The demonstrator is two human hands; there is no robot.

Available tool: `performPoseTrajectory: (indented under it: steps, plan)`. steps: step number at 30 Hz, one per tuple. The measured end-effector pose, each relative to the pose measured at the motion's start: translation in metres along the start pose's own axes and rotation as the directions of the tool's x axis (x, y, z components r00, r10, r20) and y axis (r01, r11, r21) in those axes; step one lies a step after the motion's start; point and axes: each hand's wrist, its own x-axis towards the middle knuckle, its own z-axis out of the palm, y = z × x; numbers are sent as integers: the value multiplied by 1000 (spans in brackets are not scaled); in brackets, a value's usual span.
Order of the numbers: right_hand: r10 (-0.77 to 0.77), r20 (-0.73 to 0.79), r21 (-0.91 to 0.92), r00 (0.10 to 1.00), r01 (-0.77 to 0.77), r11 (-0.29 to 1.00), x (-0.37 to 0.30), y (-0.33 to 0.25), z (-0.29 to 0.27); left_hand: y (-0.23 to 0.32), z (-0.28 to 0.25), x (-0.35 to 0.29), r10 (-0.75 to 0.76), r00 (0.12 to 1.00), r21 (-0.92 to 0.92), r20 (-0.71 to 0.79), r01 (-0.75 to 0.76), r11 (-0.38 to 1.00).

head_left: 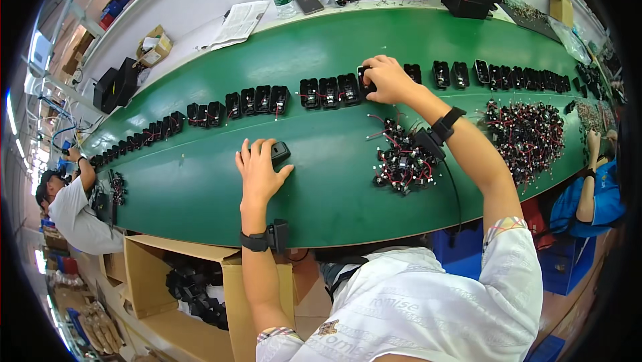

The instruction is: Assembling small electronic components into plastic housings on a factory production line.

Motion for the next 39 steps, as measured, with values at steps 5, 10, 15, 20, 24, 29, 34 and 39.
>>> performPoseTrajectory:
  steps: [5,10,15,20,24,29,34,39]
  plan:
    - [-17,35,-13,999,17,1000,1,7,8,-8,2,0,-59,997,44,46,57,997]
    - [-108,-169,1,980,110,994,-18,19,7,-7,11,7,-13,1000,59,12,13,998]
    - [-68,12,347,998,59,936,-61,11,-52,10,2,2,103,960,5,-260,-105,994]
    - [107,155,536,982,-174,826,-117,12,-64,53,4,26,166,965,-557,-204,-254,791]
    - [92,147,489,985,-153,859,-127,1,-31,101,14,49,228,969,-972,90,35,234]
    - [29,79,674,996,-74,735,-117,-5,-19,120,43,66,347,919,-946,189,265,-188]
    - [209,78,795,975,-187,576,-129,-4,-34,109,71,60,415,866,-898,280,389,-207]
    - [394,121,719,911,-354,598,-131,-12,-35,113,69,59,365,898,-914,245,339,-222]
